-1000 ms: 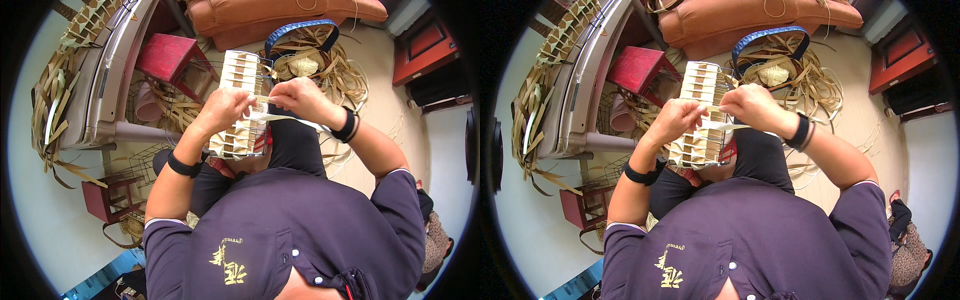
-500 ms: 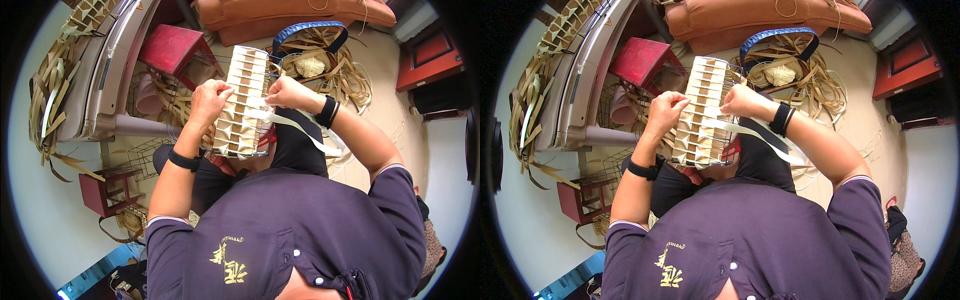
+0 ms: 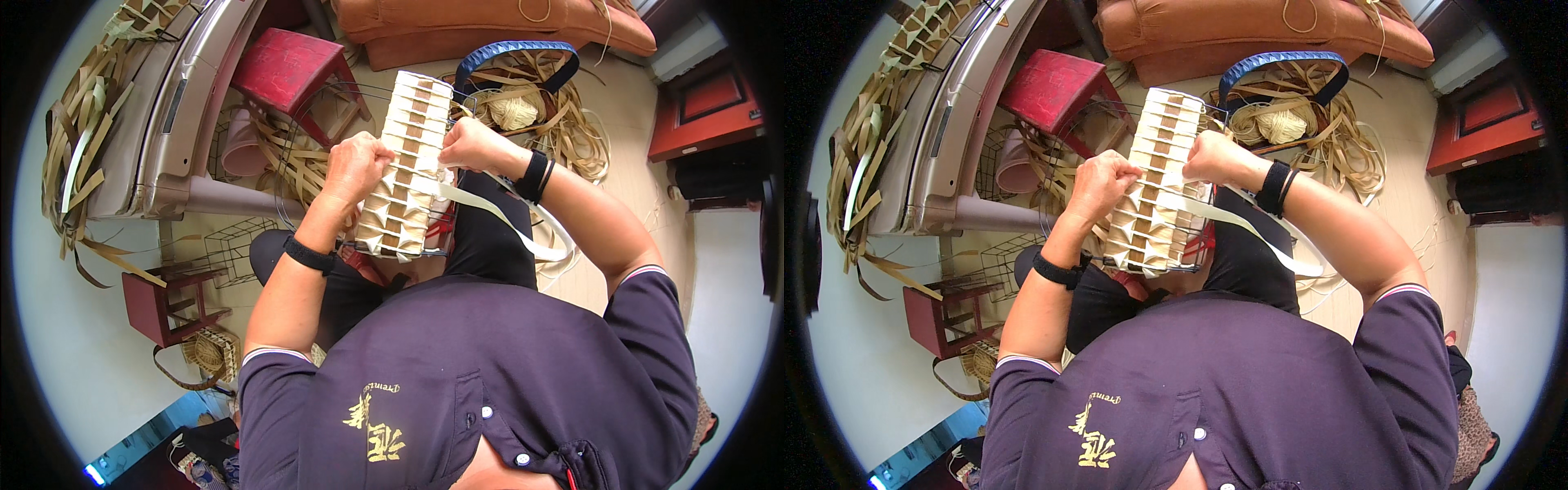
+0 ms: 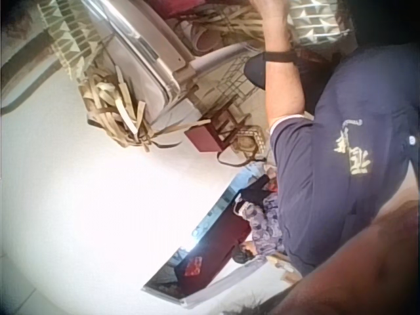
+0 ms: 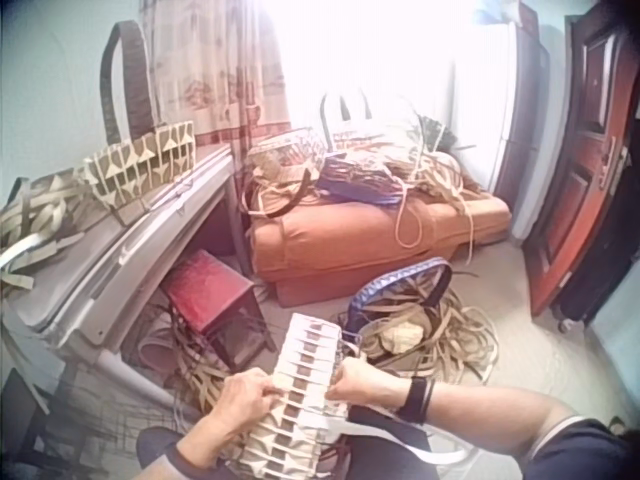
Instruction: The person weaves a basket-like object by threading flexible strips through a wooden frame held on their lap.
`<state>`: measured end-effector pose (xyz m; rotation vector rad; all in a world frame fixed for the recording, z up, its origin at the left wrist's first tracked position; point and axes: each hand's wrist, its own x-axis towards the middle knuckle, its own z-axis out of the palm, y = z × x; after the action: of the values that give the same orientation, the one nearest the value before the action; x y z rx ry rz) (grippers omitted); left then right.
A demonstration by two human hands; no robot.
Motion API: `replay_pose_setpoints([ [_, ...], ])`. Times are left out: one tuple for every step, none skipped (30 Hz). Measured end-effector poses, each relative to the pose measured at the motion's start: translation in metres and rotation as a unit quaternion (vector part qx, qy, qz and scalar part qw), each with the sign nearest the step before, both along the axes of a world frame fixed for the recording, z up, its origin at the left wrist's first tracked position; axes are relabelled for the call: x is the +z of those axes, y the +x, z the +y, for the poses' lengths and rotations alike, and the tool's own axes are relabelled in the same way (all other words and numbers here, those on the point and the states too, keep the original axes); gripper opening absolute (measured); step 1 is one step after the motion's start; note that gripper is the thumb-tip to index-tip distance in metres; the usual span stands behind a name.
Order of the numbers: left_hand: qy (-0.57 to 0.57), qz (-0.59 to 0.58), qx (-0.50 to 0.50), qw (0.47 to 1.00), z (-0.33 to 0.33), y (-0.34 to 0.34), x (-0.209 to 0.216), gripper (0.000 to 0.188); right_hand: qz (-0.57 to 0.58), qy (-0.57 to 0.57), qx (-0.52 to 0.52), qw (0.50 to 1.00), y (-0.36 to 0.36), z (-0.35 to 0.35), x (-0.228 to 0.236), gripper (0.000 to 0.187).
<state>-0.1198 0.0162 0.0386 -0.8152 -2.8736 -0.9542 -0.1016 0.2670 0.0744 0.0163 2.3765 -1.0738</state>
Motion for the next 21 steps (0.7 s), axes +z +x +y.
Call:
replay_pose_setpoints([
  [0.001,0.002,0.0,1.0,0.0,-0.001,0.0,0.009,0.007,-0.008,-0.007,1.0,0.001,-0.003,-0.003,0.021],
  [0.001,0.003,-0.001,1.0,-0.001,-0.001,0.0,0.01,0.013,-0.016,-0.013,1.0,0.003,-0.005,-0.008,0.022],
  [0.002,0.003,-0.001,1.0,0.0,-0.002,0.0,0.01,0.02,-0.035,-0.017,0.999,0.006,-0.007,-0.013,0.024],
  [0.0,0.0,0.0,1.0,0.001,-0.002,0.001,0.01,0.04,-0.031,-0.005,0.999,0.007,-0.008,-0.018,0.023],
  [-0.002,-0.004,0.001,1.0,0.001,-0.002,0.002,0.01,0.072,-0.011,-0.002,0.997,0.009,-0.011,-0.024,0.024],
  [-0.002,-0.004,0.002,1.0,0.001,-0.002,0.002,0.01,0.104,0.008,0.002,0.995,0.011,-0.017,-0.027,0.025],
  [-0.001,0.005,0.008,1.0,0.001,-0.002,0.002,0.011,0.137,0.058,0.012,0.989,0.012,-0.022,-0.029,0.022],
  [0.001,0.014,0.014,1.0,0.001,-0.002,0.003,0.013,0.137,0.058,0.013,0.989,0.016,-0.025,-0.031,0.022],
  [0.001,0.014,0.015,1.0,-0.001,-0.003,0.001,0.013,0.227,0.091,0.028,0.969,0.022,-0.03,-0.029,0.022],
  [0.004,0.006,0.019,1.0,-0.002,-0.004,0.0,0.014,0.314,0.123,0.042,0.941,0.025,-0.033,-0.026,0.022],
  [0.006,-0.003,0.024,1.0,-0.003,-0.004,-0.001,0.015,0.28,0.118,0.048,0.952,0.024,-0.032,-0.026,0.025],
  [0.007,-0.002,0.024,1.0,-0.003,-0.005,-0.001,0.015,0.28,0.118,0.048,0.952,0.025,-0.029,-0.024,0.025],
  [0.005,-0.005,0.023,1.0,-0.003,-0.005,-0.001,0.016,0.261,0.114,0.055,0.957,0.027,-0.023,-0.021,0.026],
  [0.003,-0.008,0.023,1.0,-0.004,-0.006,-0.001,0.017,0.243,0.109,0.062,0.962,0.028,-0.017,-0.017,0.026],
  [0.003,-0.008,0.022,1.0,-0.003,-0.006,-0.001,0.017,0.222,0.112,0.076,0.966,0.03,-0.011,-0.008,0.023],
  [0.007,-0.016,0.025,1.0,-0.002,-0.007,-0.002,0.018,0.23,0.086,0.096,0.965,0.03,-0.002,-0.012,0.018],
  [0.012,-0.024,0.028,0.999,-0.002,-0.007,-0.002,0.018,0.196,0.057,0.108,0.973,0.027,0.002,-0.012,0.014],
  [0.013,-0.025,0.025,0.999,-0.001,-0.008,-0.002,0.018,0.161,0.028,0.119,0.979,0.026,0.005,-0.013,0.011],
  [0.003,-0.031,0.028,0.999,-0.001,-0.008,-0.001,0.018,0.16,0.03,0.117,0.98,0.027,0.005,-0.017,0.011],
  [-0.007,-0.037,0.032,0.999,-0.001,-0.009,0.0,0.018,0.221,0.051,0.11,0.968,0.028,0.003,-0.022,0.008],
  [-0.007,-0.038,0.033,0.999,-0.001,-0.009,0.0,0.018,0.281,0.069,0.105,0.952,0.028,-0.003,-0.023,0.007],
])
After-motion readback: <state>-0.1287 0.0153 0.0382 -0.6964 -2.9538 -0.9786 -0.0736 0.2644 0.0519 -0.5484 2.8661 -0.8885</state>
